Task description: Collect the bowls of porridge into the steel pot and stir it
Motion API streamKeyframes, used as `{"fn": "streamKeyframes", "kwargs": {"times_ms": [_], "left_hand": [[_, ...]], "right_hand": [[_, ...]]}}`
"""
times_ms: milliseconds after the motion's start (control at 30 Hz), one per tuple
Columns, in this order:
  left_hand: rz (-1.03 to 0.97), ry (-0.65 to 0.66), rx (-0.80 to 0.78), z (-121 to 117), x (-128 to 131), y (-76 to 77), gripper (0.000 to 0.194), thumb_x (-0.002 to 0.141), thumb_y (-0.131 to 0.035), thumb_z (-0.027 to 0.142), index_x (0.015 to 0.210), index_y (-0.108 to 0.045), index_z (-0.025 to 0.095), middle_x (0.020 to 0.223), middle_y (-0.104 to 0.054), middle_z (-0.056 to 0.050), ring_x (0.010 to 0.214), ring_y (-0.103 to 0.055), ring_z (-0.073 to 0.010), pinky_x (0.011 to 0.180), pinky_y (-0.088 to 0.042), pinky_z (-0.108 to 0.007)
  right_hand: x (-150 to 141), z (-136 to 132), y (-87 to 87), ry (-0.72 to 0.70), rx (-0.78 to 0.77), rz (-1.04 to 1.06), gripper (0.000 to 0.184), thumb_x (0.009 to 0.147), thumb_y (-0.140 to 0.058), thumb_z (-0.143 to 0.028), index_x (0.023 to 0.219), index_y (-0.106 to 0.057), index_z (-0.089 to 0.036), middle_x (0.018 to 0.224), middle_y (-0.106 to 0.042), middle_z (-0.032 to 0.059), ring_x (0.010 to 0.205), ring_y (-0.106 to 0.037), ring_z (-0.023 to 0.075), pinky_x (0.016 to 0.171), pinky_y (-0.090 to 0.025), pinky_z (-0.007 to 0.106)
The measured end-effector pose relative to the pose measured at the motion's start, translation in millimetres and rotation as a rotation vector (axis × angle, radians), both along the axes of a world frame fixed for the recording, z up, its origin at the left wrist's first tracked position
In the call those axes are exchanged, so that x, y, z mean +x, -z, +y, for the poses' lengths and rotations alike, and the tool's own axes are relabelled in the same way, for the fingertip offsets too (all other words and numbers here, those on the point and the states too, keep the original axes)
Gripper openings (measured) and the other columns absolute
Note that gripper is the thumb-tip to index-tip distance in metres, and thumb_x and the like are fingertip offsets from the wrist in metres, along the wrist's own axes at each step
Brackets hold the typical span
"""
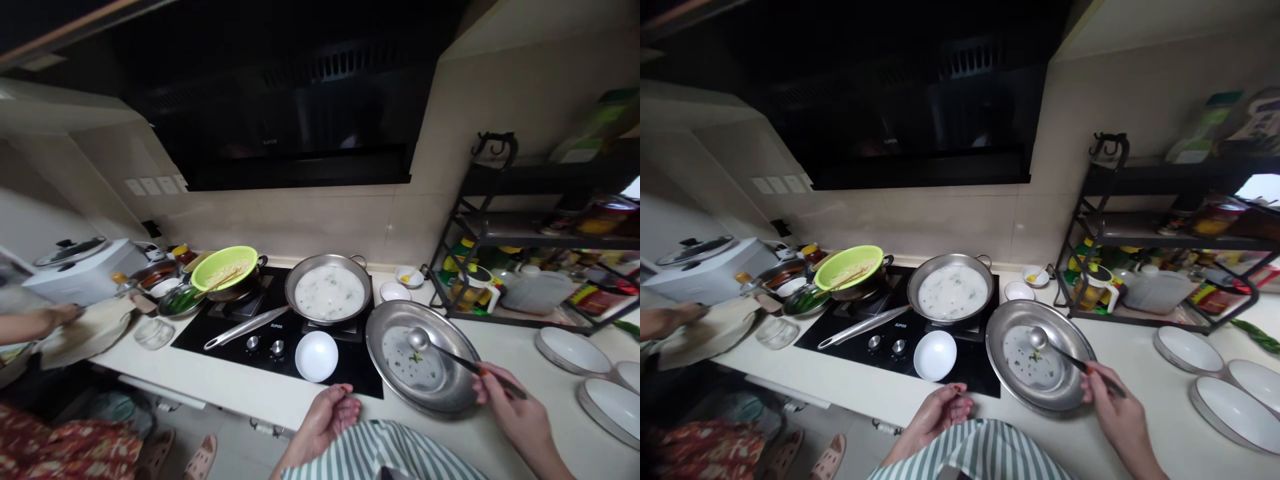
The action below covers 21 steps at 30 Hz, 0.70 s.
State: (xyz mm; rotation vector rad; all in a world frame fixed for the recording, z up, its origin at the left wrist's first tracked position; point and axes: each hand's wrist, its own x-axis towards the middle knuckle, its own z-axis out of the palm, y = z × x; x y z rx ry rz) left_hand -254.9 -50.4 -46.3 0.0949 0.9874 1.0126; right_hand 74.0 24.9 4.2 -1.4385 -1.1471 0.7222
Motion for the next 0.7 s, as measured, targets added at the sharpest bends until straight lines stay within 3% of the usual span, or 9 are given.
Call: {"fn": "streamKeyframes", "kwargs": {"times_ms": [100,267,333,433,533,700], "left_hand": [[-0.007,0.000,0.006,-1,0,3.4,0.014,0.088,-0.050,0.020,0.094,-0.058,0.010,0.073,-0.071,-0.013,0.060,-0.067,-0.0149,0.060,-0.050,-0.023],[0.003,-0.024,0.033,-2,0,10.3,0.016,0.085,-0.056,0.023,0.094,-0.059,0.010,0.076,-0.072,-0.013,0.062,-0.068,-0.0157,0.062,-0.051,-0.024],[0.010,-0.027,0.033,-2,0,12.2,0.016,0.085,-0.057,0.023,0.094,-0.059,0.010,0.077,-0.072,-0.013,0.063,-0.068,-0.0159,0.062,-0.050,-0.024],[0.025,-0.044,0.033,-3,0,14.1,0.017,0.084,-0.057,0.024,0.094,-0.059,0.010,0.077,-0.072,-0.014,0.062,-0.068,-0.0163,0.062,-0.050,-0.025],[0.024,-0.070,0.031,-4,0,14.5,0.018,0.084,-0.059,0.024,0.095,-0.059,0.010,0.077,-0.072,-0.014,0.062,-0.068,-0.0162,0.062,-0.050,-0.025],[0.017,-0.110,0.005,-6,-2,7.6,0.014,0.086,-0.056,0.022,0.093,-0.059,0.011,0.074,-0.071,-0.012,0.060,-0.067,-0.0150,0.060,-0.050,-0.023]], "right_hand": [[-7,16,-11.2,0.157,-0.102,0.347,0.024,0.054,-0.071,-0.036,0.074,-0.065,-0.023,0.056,-0.067,0.0069,0.046,-0.060,0.0221,0.038,-0.050,0.033],[-39,41,-49.6,0.048,-0.070,0.589,0.028,0.053,-0.077,-0.027,0.079,-0.067,-0.020,0.063,-0.068,0.0097,0.052,-0.061,0.0190,0.042,-0.049,0.028],[-60,53,-59.6,-0.038,-0.016,0.576,0.029,0.057,-0.078,-0.031,0.081,-0.066,-0.020,0.062,-0.068,0.0078,0.052,-0.059,0.0174,0.044,-0.047,0.027],[-93,74,-61.1,-0.183,0.070,0.444,0.031,0.064,-0.076,-0.038,0.087,-0.066,-0.020,0.059,-0.064,0.0029,0.051,-0.058,0.0174,0.047,-0.047,0.028],[-120,94,-51.3,-0.318,0.119,0.290,0.030,0.067,-0.074,-0.041,0.087,-0.068,-0.020,0.054,-0.059,-0.0004,0.053,-0.060,0.0182,0.054,-0.051,0.031],[-147,112,-33.6,-0.471,0.150,0.125,0.027,0.070,-0.069,-0.041,0.087,-0.070,-0.020,0.065,-0.065,0.0012,0.048,-0.056,0.0138,0.048,-0.049,0.028]]}}
